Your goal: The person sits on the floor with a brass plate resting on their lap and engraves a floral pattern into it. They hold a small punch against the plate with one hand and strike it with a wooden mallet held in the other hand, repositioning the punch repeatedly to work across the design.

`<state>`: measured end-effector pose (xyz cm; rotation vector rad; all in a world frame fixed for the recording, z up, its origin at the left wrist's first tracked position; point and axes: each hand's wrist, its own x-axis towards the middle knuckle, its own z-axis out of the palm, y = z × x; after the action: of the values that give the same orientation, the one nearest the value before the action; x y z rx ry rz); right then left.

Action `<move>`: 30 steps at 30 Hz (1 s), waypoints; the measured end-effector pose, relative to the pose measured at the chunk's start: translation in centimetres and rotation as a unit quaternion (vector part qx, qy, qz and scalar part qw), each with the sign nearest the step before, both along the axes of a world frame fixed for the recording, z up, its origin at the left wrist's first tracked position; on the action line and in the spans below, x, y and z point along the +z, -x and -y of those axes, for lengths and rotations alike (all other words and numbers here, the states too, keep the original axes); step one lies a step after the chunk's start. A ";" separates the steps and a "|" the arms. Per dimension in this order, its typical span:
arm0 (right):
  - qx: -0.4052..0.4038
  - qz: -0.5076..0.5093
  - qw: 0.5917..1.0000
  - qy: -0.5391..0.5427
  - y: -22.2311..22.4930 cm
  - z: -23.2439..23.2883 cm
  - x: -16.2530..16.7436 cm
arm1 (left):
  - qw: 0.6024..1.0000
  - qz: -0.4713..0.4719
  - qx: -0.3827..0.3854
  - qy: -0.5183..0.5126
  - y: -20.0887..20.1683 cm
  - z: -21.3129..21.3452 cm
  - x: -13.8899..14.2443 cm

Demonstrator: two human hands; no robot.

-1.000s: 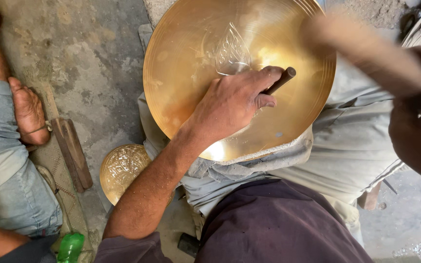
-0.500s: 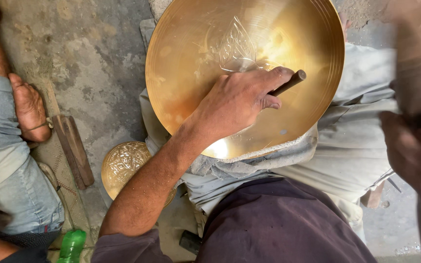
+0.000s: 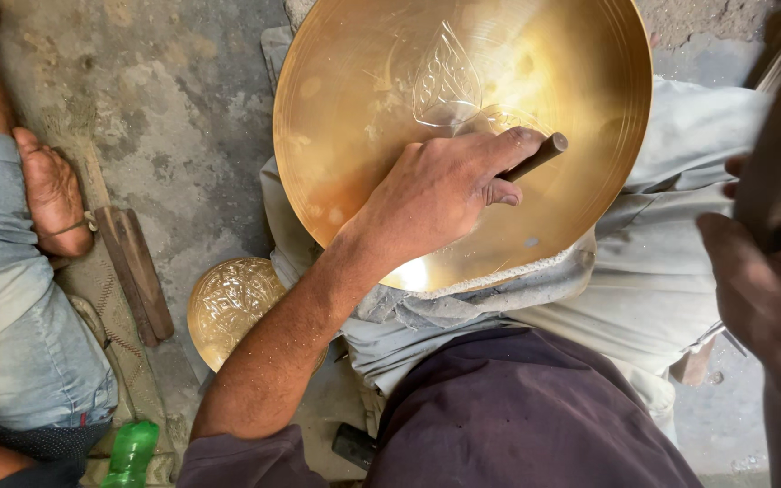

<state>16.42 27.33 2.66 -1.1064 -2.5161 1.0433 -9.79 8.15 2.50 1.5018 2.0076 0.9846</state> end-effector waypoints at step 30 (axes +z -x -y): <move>0.145 0.035 0.985 -0.090 0.4 -0.8 -0.3 | 1.000 -0.013 0.018 0.000 -0.9 1.8 -1.2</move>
<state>16.02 28.11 2.34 -0.7561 -2.8228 0.8277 -8.93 6.37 1.33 1.4910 2.0597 0.9853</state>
